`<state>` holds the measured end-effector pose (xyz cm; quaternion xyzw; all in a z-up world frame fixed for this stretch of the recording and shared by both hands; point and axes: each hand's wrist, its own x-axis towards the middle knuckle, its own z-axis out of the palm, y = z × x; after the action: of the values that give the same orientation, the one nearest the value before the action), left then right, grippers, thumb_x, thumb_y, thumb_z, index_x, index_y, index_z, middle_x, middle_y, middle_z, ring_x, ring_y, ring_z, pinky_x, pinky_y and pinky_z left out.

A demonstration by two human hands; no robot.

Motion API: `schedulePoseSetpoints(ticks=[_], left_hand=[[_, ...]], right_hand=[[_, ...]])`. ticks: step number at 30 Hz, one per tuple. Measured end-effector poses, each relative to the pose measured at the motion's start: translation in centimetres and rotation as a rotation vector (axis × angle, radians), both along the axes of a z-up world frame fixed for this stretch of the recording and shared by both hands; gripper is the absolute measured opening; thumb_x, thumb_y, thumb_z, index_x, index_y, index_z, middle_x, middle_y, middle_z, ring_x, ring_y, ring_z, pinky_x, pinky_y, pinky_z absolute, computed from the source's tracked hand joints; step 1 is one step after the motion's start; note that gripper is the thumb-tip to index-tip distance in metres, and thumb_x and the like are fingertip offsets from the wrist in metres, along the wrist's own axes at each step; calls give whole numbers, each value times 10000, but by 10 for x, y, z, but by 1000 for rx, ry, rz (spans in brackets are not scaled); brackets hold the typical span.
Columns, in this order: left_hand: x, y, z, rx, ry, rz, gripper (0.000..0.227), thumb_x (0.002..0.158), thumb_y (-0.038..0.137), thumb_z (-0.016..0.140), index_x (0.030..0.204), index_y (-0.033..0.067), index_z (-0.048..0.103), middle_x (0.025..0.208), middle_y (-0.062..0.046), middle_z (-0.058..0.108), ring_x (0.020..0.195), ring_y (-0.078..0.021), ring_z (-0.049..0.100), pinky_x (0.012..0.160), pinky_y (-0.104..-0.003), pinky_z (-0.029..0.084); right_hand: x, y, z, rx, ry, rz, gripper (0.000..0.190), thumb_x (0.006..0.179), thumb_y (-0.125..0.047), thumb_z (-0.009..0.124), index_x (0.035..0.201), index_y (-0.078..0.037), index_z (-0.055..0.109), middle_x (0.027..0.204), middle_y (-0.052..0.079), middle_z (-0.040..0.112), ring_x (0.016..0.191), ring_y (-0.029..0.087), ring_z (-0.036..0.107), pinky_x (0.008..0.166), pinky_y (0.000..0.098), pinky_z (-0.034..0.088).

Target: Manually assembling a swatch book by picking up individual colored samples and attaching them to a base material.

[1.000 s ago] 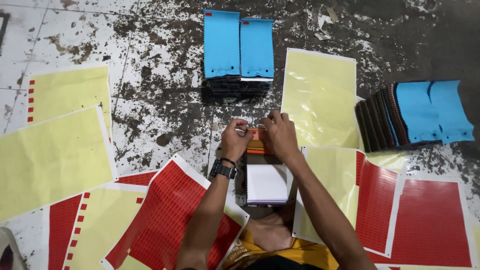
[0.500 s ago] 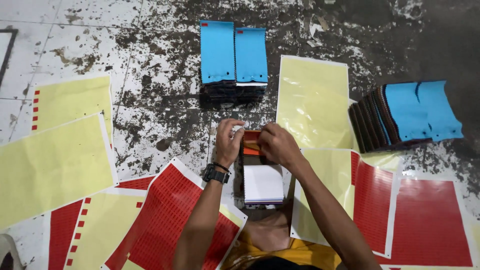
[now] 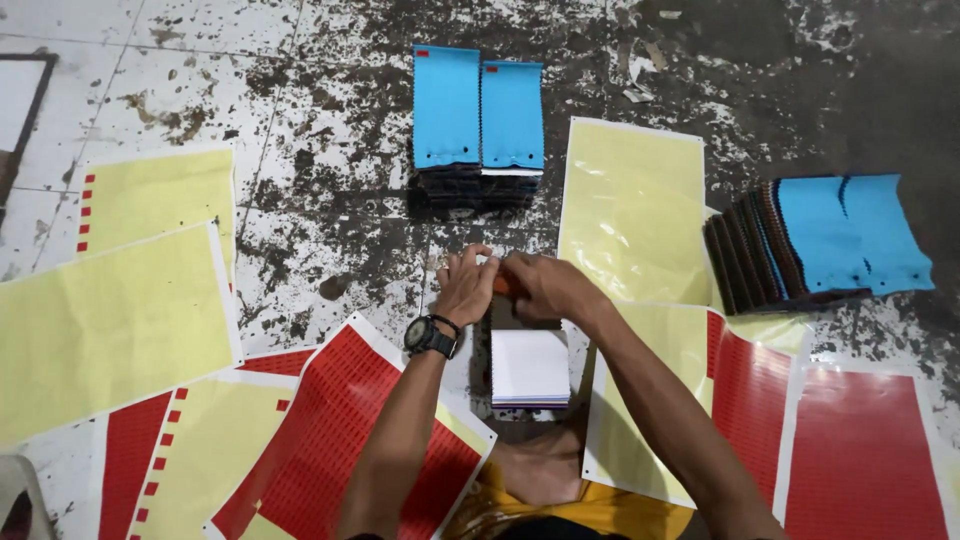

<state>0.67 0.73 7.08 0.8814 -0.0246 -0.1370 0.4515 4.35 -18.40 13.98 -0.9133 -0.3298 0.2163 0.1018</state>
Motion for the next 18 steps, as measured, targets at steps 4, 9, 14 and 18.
schedulePoseSetpoints(ticks=[4,9,14,18], left_hand=[[-7,-1,41,-37,58,5,663,1089,541,154,960,107,639,1344,-64,366,1148,-290,320,1015,-443,201],[-15,-1,71,-67,130,24,591,1078,531,139,942,148,568,1244,-84,392,1120,-292,335,1005,-457,190],[1,-4,39,-56,144,31,640,1045,579,140,951,195,642,1374,-77,381,1187,-310,338,1049,-473,187],[-3,-9,30,75,4,-24,429,1037,355,331,1027,174,720,1423,-88,381,1239,-354,380,1026,-472,276]], right_hand=[[8,-9,3,86,79,-93,568,781,-332,722,1287,-102,608,1224,173,690,1134,431,675,927,582,569],[9,-8,-3,-16,26,-57,644,736,-285,763,1336,-119,597,1298,150,659,1159,414,673,928,553,582],[-6,-16,5,-27,6,-64,425,830,-216,724,1241,-128,656,1219,138,695,1114,404,693,899,529,596],[-66,-28,45,48,-37,-5,329,810,-194,728,1124,-109,680,1073,164,705,1006,439,706,814,548,598]])
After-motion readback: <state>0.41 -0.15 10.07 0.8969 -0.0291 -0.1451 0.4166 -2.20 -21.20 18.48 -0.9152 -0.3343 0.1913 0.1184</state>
